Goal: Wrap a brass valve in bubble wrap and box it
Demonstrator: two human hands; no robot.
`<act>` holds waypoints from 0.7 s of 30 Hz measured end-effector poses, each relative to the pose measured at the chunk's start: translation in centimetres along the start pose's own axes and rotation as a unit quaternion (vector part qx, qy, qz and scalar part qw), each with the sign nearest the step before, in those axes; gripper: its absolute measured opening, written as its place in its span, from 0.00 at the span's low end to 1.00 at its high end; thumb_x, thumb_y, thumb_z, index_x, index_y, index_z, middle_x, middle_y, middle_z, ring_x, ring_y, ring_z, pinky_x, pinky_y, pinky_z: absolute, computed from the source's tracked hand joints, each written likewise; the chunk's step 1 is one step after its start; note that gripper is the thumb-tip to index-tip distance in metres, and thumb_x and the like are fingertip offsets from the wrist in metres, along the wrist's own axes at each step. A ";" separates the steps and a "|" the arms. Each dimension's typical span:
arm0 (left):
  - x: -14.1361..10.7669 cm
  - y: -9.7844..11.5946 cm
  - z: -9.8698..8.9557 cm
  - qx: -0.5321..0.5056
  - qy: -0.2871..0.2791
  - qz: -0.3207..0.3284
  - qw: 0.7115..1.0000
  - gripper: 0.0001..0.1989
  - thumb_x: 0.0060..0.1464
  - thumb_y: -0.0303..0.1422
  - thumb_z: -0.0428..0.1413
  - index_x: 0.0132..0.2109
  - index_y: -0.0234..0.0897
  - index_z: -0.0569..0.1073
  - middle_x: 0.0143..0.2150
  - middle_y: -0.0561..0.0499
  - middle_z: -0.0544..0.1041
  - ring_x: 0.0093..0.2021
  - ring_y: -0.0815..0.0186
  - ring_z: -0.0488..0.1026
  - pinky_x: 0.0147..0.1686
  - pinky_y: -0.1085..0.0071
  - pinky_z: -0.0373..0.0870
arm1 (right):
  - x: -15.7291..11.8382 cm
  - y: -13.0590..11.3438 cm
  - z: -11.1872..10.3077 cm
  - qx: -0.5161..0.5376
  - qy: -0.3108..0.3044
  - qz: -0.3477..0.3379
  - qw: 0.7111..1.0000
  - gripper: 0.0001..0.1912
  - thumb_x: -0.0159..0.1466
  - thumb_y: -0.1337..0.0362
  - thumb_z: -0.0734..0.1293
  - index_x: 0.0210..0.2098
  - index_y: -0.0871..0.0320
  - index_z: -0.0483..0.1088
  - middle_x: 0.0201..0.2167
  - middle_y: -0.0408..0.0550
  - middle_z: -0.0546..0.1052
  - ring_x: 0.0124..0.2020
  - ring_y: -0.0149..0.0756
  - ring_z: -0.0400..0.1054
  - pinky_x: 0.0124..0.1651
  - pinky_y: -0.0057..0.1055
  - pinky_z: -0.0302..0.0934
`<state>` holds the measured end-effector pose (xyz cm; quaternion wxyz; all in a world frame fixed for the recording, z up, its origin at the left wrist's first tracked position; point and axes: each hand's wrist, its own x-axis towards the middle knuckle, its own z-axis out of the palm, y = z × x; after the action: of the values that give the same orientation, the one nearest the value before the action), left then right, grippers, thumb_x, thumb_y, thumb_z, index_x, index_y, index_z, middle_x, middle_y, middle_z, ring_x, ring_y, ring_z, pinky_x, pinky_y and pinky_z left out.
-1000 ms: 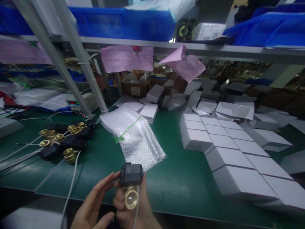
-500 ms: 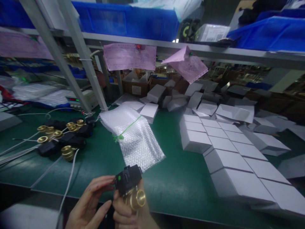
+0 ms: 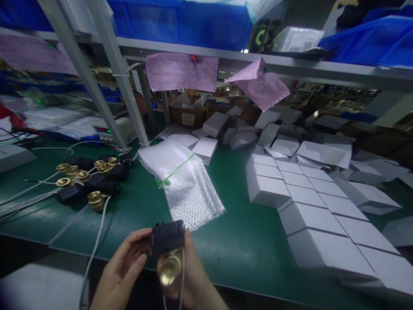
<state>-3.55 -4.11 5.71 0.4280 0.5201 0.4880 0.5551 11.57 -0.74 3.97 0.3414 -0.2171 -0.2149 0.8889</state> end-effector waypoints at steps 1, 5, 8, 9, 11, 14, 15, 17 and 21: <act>0.1 -0.2 -0.1 -0.003 -0.004 -0.007 1.000 0.14 0.65 0.41 0.58 0.56 0.48 0.73 0.54 0.49 0.77 0.52 0.64 0.78 0.51 0.76 0.76 | -0.2 -0.2 0.3 -0.034 0.057 -0.011 0.998 0.46 0.44 0.19 0.69 0.22 0.62 0.69 0.13 0.41 0.64 0.09 0.22 0.51 0.08 0.16 0.47; 0.4 -0.4 -0.4 -0.021 -0.010 0.015 1.000 0.20 0.62 0.46 0.60 0.57 0.46 0.73 0.55 0.48 0.78 0.55 0.62 0.76 0.52 0.79 0.73 | -1.0 -1.5 1.2 -0.209 0.139 -0.099 0.963 0.48 0.51 0.19 0.63 0.33 0.62 0.72 0.20 0.46 0.70 0.15 0.28 0.57 0.15 0.21 0.53; 0.5 0.1 -0.4 -0.011 -0.030 0.024 0.999 0.29 0.53 0.52 0.66 0.58 0.46 0.74 0.57 0.47 0.77 0.58 0.59 0.75 0.53 0.80 0.72 | -1.6 -2.7 1.7 -0.320 0.148 -0.215 0.911 0.44 0.56 0.23 0.63 0.33 0.61 0.76 0.26 0.50 0.74 0.28 0.39 0.67 0.30 0.29 0.64; 0.5 0.3 -0.4 -0.008 -0.040 0.015 0.999 0.32 0.51 0.53 0.67 0.59 0.46 0.73 0.58 0.47 0.77 0.57 0.58 0.75 0.53 0.78 0.73 | -1.8 -3.0 1.7 -0.353 0.145 -0.238 0.893 0.41 0.56 0.25 0.66 0.33 0.61 0.77 0.28 0.50 0.75 0.31 0.41 0.68 0.32 0.30 0.64; 0.5 0.6 -0.3 -0.003 -0.057 -0.017 0.998 0.36 0.50 0.53 0.68 0.61 0.46 0.71 0.60 0.46 0.75 0.57 0.56 0.75 0.53 0.75 0.74 | -2.1 -3.4 1.6 -0.429 0.145 -0.251 0.856 0.36 0.52 0.31 0.74 0.35 0.60 0.77 0.28 0.48 0.75 0.31 0.42 0.66 0.31 0.29 0.62; 0.7 0.9 0.0 -0.002 -0.064 -0.078 0.995 0.36 0.49 0.50 0.69 0.61 0.44 0.70 0.59 0.45 0.75 0.58 0.53 0.74 0.54 0.70 0.74 | -2.3 -3.3 1.1 -0.527 0.161 -0.255 0.795 0.28 0.52 0.41 0.78 0.38 0.58 0.77 0.30 0.47 0.76 0.29 0.40 0.66 0.29 0.28 0.59; 0.9 0.9 0.1 -0.006 -0.055 -0.093 0.994 0.35 0.48 0.49 0.69 0.59 0.42 0.72 0.57 0.45 0.76 0.57 0.53 0.75 0.53 0.70 0.75 | -2.3 -3.2 0.9 -0.535 0.164 -0.256 0.789 0.28 0.51 0.43 0.79 0.39 0.57 0.77 0.31 0.47 0.76 0.30 0.41 0.66 0.30 0.28 0.59; 1.2 0.7 0.2 -0.025 -0.025 -0.118 0.992 0.31 0.47 0.49 0.69 0.55 0.40 0.74 0.52 0.46 0.79 0.52 0.54 0.77 0.50 0.71 0.75 | -2.5 -2.9 0.6 -0.532 0.161 -0.256 0.791 0.28 0.51 0.44 0.80 0.41 0.56 0.77 0.33 0.46 0.76 0.33 0.42 0.67 0.35 0.30 0.61; 1.5 0.4 0.4 -0.109 0.041 -0.191 0.975 0.32 0.46 0.52 0.69 0.52 0.37 0.74 0.46 0.48 0.81 0.45 0.61 0.77 0.43 0.79 0.74 | -3.1 -2.4 0.4 -0.505 0.176 -0.236 0.811 0.28 0.51 0.57 0.80 0.49 0.54 0.74 0.38 0.45 0.76 0.38 0.43 0.69 0.44 0.34 0.63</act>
<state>-3.30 -2.67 6.36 0.5594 0.3443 0.5324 0.5339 14.68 -1.41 6.28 0.4149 -0.4541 -0.6150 0.4934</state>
